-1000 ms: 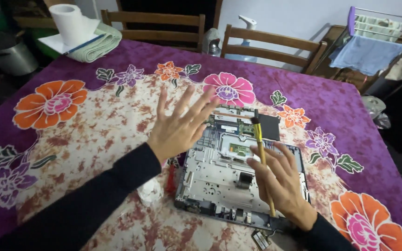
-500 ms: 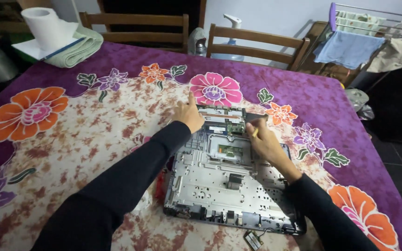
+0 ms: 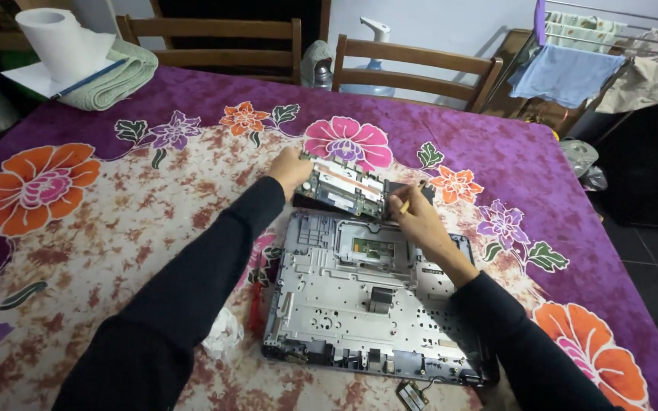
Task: Cleaning the RAM slots and memory modules of a disassembled laptop using a small brush and a cloth.
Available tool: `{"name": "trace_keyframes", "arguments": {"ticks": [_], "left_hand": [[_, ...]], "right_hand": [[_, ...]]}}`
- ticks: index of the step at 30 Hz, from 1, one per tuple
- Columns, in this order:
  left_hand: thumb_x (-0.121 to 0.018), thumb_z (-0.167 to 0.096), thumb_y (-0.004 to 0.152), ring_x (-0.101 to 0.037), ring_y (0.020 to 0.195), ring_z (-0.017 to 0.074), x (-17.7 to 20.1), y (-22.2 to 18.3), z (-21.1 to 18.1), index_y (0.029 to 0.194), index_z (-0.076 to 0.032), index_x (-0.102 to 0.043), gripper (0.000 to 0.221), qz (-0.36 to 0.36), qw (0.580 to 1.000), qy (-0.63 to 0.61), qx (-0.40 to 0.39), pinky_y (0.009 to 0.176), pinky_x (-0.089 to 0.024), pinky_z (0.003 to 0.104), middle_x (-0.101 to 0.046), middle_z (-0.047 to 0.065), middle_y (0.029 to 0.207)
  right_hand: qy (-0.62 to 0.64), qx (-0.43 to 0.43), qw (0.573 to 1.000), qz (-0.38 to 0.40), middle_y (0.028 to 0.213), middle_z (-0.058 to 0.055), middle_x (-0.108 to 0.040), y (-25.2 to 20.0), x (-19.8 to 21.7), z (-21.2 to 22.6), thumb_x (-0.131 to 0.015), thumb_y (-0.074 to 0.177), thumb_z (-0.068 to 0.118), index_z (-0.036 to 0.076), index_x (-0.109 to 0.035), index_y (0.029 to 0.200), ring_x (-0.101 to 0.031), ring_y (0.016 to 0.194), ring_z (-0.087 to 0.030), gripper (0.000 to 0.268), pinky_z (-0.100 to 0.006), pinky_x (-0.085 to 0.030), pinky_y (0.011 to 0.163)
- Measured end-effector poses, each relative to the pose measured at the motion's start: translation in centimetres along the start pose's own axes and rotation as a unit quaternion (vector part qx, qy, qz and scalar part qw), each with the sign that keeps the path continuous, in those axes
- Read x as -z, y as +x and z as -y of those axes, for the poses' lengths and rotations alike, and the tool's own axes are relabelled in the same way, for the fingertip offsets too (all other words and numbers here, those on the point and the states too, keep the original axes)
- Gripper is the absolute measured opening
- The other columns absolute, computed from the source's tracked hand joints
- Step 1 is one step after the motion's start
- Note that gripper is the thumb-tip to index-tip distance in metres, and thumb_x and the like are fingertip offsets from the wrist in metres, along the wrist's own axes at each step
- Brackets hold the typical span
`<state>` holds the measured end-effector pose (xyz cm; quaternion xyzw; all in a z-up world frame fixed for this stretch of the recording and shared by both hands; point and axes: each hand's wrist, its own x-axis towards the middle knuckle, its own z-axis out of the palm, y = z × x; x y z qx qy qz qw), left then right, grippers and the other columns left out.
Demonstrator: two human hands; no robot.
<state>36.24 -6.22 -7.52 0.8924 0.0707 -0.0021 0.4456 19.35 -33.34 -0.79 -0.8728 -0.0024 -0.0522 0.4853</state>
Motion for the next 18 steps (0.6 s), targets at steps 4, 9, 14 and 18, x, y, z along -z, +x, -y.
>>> {"name": "trace_keyframes", "arguments": {"ticks": [4,9,14,18], "left_hand": [[-0.068,-0.016,0.094,-0.069,0.093,0.0328,0.0,3.0,0.8,0.124,0.004,-0.06,0.037,0.063,0.96,-0.271,0.014,0.065,-0.063,0.048,-0.065,0.023,0.104],[-0.074,-0.02,0.094,-0.065,0.108,0.0287,7.8,-12.5,-7.3,0.14,-0.005,-0.055,0.052,0.055,0.954,-0.294,0.001,0.082,-0.056,0.048,-0.064,0.016,0.118],[-0.067,-0.016,0.097,-0.059,0.099,0.013,13.8,-26.4,-12.0,0.145,-0.014,-0.05,0.051,0.076,0.905,-0.413,0.065,0.08,-0.051,0.023,-0.05,-0.001,0.113],[-0.065,-0.01,0.099,-0.063,0.093,0.0213,15.1,-31.2,-9.8,0.137,-0.008,-0.054,0.04,0.077,0.863,-0.482,0.133,0.082,-0.056,0.034,-0.055,0.006,0.104]], "right_hand": [[0.074,0.051,0.995,0.037,0.11,-0.03,-0.064,-0.5,0.6,0.2,-0.048,0.106,0.024,0.003,-0.06,0.13,-0.07,0.102,-0.043,0.034,-0.055,-0.057,0.089],[0.02,0.135,0.991,-0.005,0.124,-0.036,-0.061,-5.3,3.4,5.8,-0.032,0.108,0.04,0.006,-0.043,0.146,-0.067,0.1,-0.054,0.052,-0.064,-0.055,0.083],[0.128,0.146,0.976,-0.1,0.1,-0.018,-0.063,-9.4,6.9,6.1,-0.032,0.114,0.034,0.004,-0.062,0.132,-0.07,0.083,-0.032,0.046,-0.057,-0.06,0.092],[0.245,0.218,0.94,-0.096,0.086,-0.022,-0.068,-11.6,7.9,5.7,-0.043,0.111,0.007,-0.006,-0.062,0.122,-0.072,0.072,-0.025,0.026,-0.042,-0.067,0.071]]}}
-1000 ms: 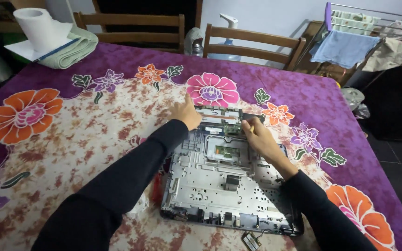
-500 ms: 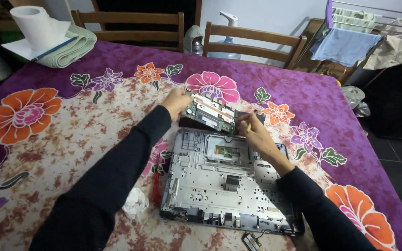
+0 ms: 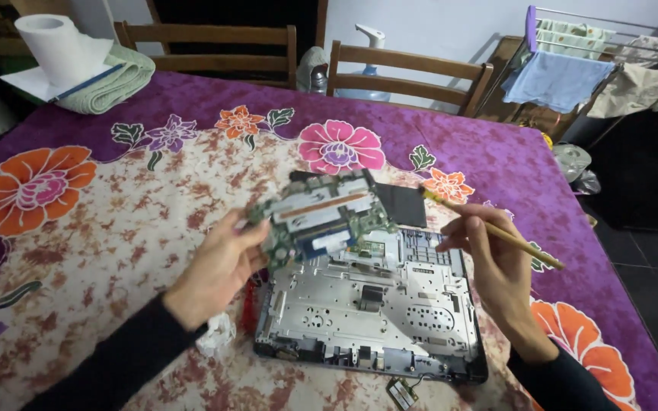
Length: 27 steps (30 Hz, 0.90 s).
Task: Cleaning the RAM slots and memory modules of a disassembled laptop using a small brush and a cloth.
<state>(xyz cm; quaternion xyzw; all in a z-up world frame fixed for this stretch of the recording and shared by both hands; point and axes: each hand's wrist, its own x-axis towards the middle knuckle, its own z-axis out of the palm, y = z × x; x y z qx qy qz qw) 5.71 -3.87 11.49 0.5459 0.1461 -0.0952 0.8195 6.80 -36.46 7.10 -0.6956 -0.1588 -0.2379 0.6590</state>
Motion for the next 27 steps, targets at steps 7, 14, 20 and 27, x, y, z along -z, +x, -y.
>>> {"name": "trace_keyframes", "arguments": {"ticks": [7,14,20,27], "left_hand": [[-0.065,0.003,0.093,-0.065,0.085,0.0254,6.4,-1.0,8.8,0.129,-0.006,-0.055,0.039,0.01,0.997,-0.077,-0.01,0.066,-0.057,0.038,-0.066,0.014,0.106],[-0.067,-0.002,0.092,-0.052,0.067,0.0097,5.5,-3.2,10.5,0.153,-0.013,-0.057,0.063,0.088,0.992,-0.073,-0.056,0.053,-0.053,0.021,-0.065,0.0,0.094],[-0.075,-0.016,0.085,-0.07,0.089,0.0145,5.0,-3.0,12.4,0.151,-0.007,-0.055,0.07,0.104,0.987,-0.071,-0.098,0.066,-0.063,0.027,-0.076,0.009,0.126],[-0.073,-0.014,0.089,-0.069,0.092,0.0198,4.5,-3.7,11.8,0.13,0.002,-0.065,0.044,0.112,0.989,-0.048,-0.078,0.083,-0.059,0.034,-0.075,0.013,0.113]], "right_hand": [[-0.03,-0.017,0.999,0.036,0.069,-0.009,-0.065,-3.3,-2.5,3.5,-0.042,0.113,0.03,0.002,-0.07,0.102,-0.066,0.052,-0.016,0.041,-0.024,-0.057,0.051],[0.042,0.034,0.989,0.135,0.09,-0.017,-0.072,-5.5,-4.7,2.5,-0.044,0.11,0.013,-0.003,-0.062,0.109,-0.076,0.068,-0.022,0.024,-0.027,-0.068,0.052],[-0.065,0.156,0.953,0.251,0.096,-0.013,-0.073,-7.5,-7.8,4.1,-0.06,0.094,-0.002,0.0,-0.063,0.101,-0.076,0.089,-0.021,0.009,-0.024,-0.069,0.073],[-0.172,0.188,0.928,0.274,0.092,-0.009,-0.071,-7.5,-8.5,2.5,-0.06,0.098,0.009,0.006,-0.064,0.109,-0.07,0.075,-0.018,0.012,-0.027,-0.057,0.067]]}}
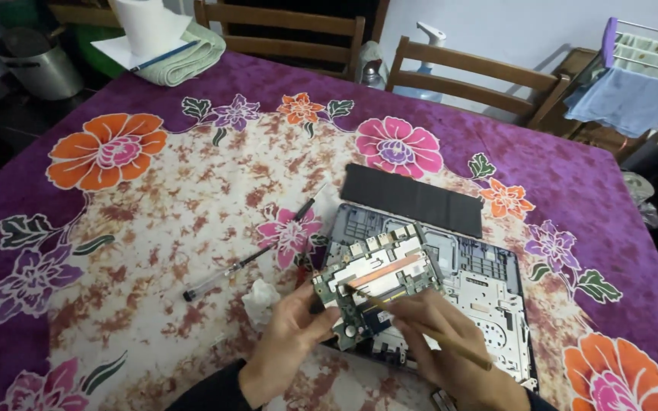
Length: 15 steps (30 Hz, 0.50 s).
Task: Cleaning the RAM slots and memory modules of a disassembled laptop using a small brush and a cloth.
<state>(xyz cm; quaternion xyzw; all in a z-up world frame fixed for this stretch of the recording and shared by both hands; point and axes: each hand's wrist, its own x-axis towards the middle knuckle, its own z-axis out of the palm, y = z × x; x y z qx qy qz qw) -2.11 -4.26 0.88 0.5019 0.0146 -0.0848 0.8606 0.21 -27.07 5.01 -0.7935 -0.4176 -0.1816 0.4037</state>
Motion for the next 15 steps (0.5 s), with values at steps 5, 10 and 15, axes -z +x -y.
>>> {"name": "trace_keyframes", "arguments": {"ticks": [5,10,15], "left_hand": [[-0.071,-0.017,0.088,-0.073,0.111,0.0221,-0.6,-0.2,-1.0,0.135,-0.006,-0.065,0.049,-0.019,0.999,0.004,0.046,0.093,-0.061,0.04,-0.077,0.01,0.131],[-0.068,-0.015,0.089,-0.072,0.103,0.0226,-0.6,-0.3,-1.5,0.143,-0.006,-0.061,0.056,-0.031,0.996,-0.027,0.078,0.089,-0.064,0.04,-0.076,0.01,0.128],[-0.067,-0.014,0.088,-0.072,0.118,0.0268,-0.6,-0.1,-1.1,0.145,-0.008,-0.06,0.057,-0.048,0.994,-0.042,0.091,0.096,-0.061,0.043,-0.074,0.012,0.138]], "right_hand": [[0.013,-0.031,0.999,0.013,0.084,-0.005,-0.07,0.6,0.0,0.4,-0.061,0.097,0.01,0.008,-0.066,0.108,-0.067,0.068,-0.016,0.013,-0.025,-0.052,0.062],[0.004,-0.014,0.999,0.031,0.081,-0.007,-0.068,2.2,0.9,1.5,-0.059,0.097,0.008,0.003,-0.063,0.102,-0.062,0.067,-0.017,0.008,-0.026,-0.049,0.061],[0.047,-0.032,0.997,0.054,0.079,-0.005,-0.065,2.3,0.6,1.5,-0.058,0.097,0.008,0.005,-0.064,0.099,-0.061,0.064,-0.017,0.007,-0.027,-0.049,0.058]]}}
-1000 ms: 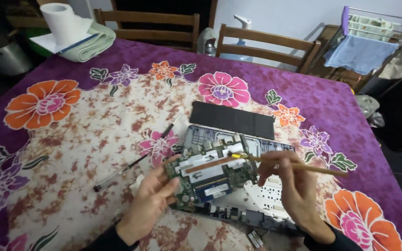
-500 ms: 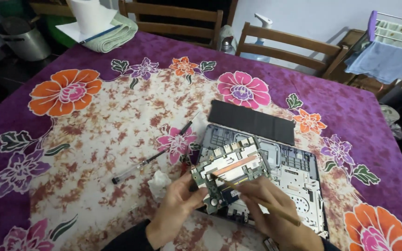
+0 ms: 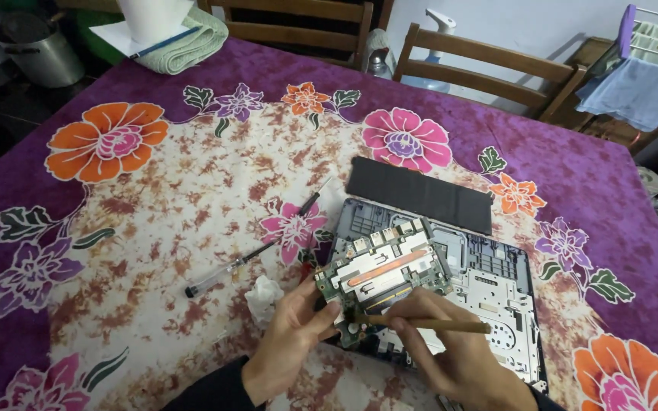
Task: Cleaning the RAM slots and memory modules of a disassembled laptop using a small brush and a cloth.
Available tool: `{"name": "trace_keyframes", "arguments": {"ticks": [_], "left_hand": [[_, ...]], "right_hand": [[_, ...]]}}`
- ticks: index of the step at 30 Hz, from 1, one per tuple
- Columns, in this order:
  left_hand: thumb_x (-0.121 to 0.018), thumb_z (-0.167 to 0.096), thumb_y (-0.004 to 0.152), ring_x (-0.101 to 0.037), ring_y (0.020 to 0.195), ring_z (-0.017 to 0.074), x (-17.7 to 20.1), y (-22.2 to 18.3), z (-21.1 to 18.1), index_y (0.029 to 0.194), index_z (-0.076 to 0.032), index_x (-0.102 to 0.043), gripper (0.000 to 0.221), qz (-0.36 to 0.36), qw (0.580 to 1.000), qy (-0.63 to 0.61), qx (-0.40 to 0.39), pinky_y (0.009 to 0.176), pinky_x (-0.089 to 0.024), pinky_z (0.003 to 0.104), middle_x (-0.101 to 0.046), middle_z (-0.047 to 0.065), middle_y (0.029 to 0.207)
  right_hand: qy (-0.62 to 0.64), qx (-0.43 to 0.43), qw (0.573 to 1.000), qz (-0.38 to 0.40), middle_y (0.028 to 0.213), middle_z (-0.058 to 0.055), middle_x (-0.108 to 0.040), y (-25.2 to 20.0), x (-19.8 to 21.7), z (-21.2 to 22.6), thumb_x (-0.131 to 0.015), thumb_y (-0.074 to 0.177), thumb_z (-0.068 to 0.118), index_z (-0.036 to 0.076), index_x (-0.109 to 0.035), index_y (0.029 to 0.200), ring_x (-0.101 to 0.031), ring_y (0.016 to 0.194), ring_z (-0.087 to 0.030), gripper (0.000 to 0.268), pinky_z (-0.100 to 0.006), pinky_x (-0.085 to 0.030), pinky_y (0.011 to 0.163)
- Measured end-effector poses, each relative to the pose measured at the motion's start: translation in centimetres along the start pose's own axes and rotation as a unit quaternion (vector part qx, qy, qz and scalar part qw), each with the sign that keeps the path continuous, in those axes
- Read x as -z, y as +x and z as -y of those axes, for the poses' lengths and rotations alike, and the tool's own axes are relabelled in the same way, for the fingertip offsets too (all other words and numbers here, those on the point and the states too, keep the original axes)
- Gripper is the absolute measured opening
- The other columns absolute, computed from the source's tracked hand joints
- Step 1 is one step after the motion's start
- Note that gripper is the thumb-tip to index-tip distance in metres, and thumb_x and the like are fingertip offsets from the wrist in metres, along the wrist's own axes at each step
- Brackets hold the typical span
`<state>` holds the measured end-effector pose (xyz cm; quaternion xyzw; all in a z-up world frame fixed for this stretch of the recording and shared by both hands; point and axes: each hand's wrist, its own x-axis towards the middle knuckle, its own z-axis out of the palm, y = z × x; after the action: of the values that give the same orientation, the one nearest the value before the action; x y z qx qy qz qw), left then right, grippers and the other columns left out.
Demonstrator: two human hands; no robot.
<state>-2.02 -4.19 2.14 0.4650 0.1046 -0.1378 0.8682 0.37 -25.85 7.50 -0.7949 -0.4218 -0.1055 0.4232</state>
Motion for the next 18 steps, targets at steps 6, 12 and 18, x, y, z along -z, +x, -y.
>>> {"name": "trace_keyframes", "arguments": {"ticks": [6,12,18], "left_hand": [[-0.067,-0.013,0.091,-0.07,0.099,0.0221,0.6,0.2,0.6,0.145,-0.007,-0.059,0.055,-0.009,1.0,0.02,0.001,0.087,-0.062,0.039,-0.075,0.01,0.124],[-0.069,-0.015,0.085,-0.069,0.119,0.0242,0.8,0.4,0.9,0.148,-0.005,-0.052,0.066,0.011,1.0,-0.005,-0.021,0.096,-0.062,0.041,-0.068,0.013,0.145],[-0.067,-0.01,0.089,-0.067,0.101,0.0228,1.4,0.5,1.3,0.14,-0.005,-0.06,0.052,-0.019,1.0,0.012,0.004,0.089,-0.061,0.04,-0.071,0.011,0.123]], "right_hand": [[-0.06,-0.016,0.998,-0.033,0.086,-0.004,-0.07,0.0,0.2,-0.4,-0.057,0.098,0.009,0.007,-0.065,0.101,-0.067,0.07,-0.015,0.009,-0.025,-0.053,0.062],[-0.073,0.034,0.995,-0.051,0.084,-0.008,-0.068,-0.2,-0.2,-1.4,-0.06,0.095,0.001,0.003,-0.062,0.104,-0.062,0.066,-0.015,0.01,-0.024,-0.052,0.058],[-0.085,0.044,0.995,-0.027,0.08,-0.007,-0.065,-0.6,0.6,-3.8,-0.055,0.091,-0.007,0.001,-0.058,0.102,-0.061,0.065,-0.015,0.014,-0.025,-0.053,0.054]]}}
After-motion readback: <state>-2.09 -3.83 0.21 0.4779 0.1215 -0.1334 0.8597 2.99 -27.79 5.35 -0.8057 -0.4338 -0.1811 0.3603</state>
